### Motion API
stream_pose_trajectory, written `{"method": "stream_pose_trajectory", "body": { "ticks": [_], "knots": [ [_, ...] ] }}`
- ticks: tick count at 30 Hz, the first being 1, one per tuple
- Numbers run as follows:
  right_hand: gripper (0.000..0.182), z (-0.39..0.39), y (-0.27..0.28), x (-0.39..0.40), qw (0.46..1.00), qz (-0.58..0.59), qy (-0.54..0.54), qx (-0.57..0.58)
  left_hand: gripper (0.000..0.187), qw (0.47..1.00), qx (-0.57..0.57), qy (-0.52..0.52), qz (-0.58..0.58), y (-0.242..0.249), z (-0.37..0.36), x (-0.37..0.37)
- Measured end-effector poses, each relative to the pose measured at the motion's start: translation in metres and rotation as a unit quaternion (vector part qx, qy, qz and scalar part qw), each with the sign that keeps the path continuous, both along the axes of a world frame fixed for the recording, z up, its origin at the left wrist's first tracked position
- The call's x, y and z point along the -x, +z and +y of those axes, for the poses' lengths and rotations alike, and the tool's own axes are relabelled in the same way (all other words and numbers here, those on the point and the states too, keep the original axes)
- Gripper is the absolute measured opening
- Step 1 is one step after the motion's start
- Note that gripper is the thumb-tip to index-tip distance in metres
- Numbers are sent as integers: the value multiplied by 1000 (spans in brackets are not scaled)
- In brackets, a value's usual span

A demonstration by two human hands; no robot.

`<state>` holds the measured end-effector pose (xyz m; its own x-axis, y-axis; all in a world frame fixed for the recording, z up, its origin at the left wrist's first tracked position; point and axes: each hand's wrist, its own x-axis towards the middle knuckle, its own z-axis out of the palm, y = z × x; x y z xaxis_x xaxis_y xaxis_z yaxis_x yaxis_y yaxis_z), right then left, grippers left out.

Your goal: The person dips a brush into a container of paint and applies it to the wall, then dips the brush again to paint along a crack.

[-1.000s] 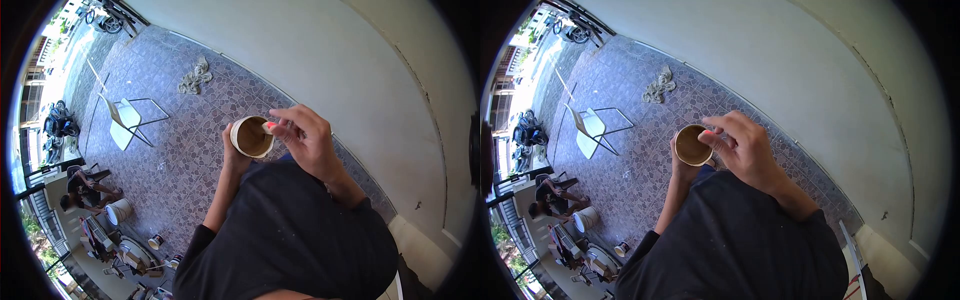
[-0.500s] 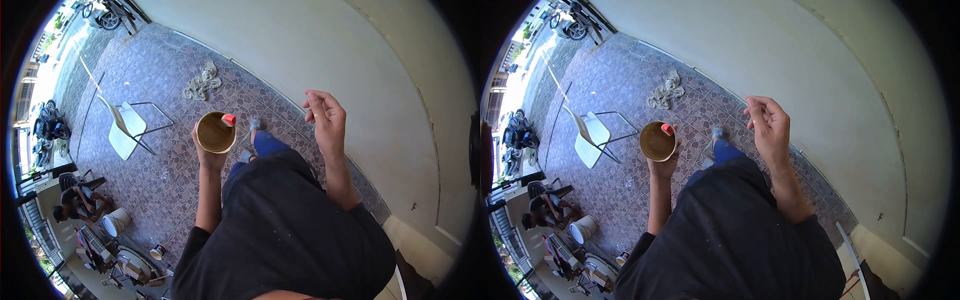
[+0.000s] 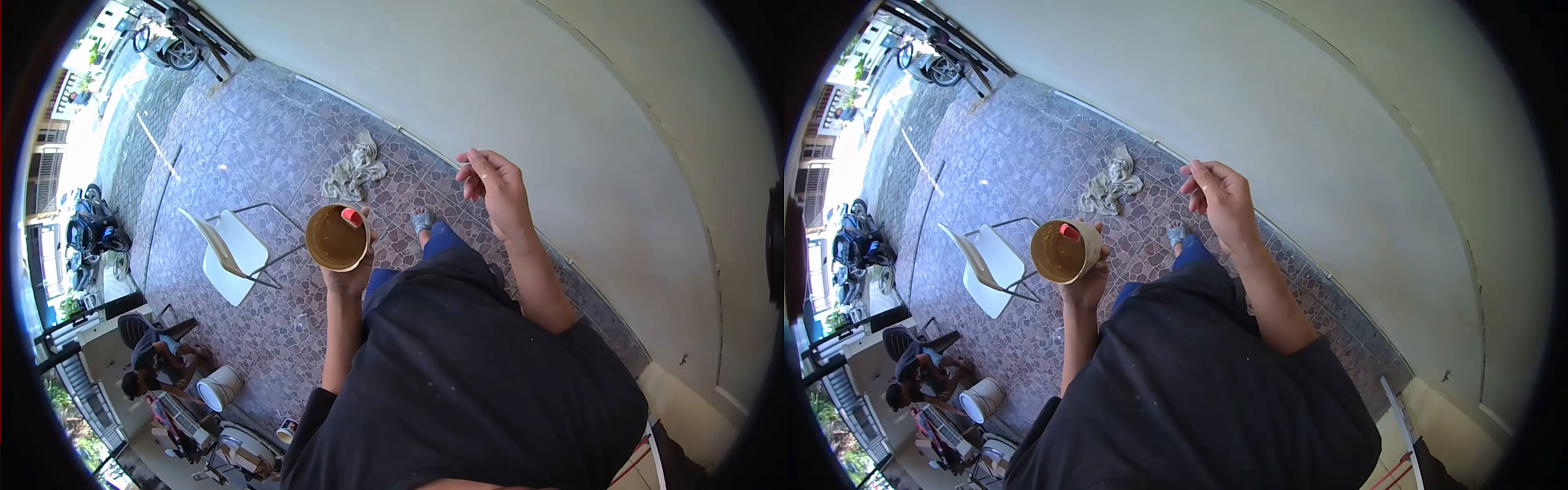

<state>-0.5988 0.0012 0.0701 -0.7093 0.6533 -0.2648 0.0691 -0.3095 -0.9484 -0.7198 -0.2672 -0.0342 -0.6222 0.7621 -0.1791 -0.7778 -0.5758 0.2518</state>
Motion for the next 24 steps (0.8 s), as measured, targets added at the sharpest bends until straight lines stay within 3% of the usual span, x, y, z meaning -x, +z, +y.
{"method": "stream_pose_trajectory", "body": {
  "ticks": [4,7,13,17,19,21,23,24],
  "knots": [
    [34,-6,-9,72,993,-12,77,89,64,998,-47,-11,-46,13,14,45],
    [36,-24,-14,126,983,4,110,145,64,999,-10,13,-42,12,4,77],
    [36,-72,-33,218,965,64,104,231,65,998,15,-30,-46,13,-27,167],
    [42,-109,-33,250,976,50,187,101,66,998,14,-56,-36,19,-45,214],
    [48,-132,-28,260,951,118,266,-102,65,997,14,-64,-31,25,-49,227],
    [58,-143,-17,258,950,58,290,-96,64,997,11,-71,-28,28,-49,235],
    [69,-158,-12,260,938,2,271,-216,73,995,78,-58,-39,29,-48,242],
    [81,-163,-12,262,938,-13,271,-214,74,992,113,-48,-20,33,-46,242]
  ]
}}
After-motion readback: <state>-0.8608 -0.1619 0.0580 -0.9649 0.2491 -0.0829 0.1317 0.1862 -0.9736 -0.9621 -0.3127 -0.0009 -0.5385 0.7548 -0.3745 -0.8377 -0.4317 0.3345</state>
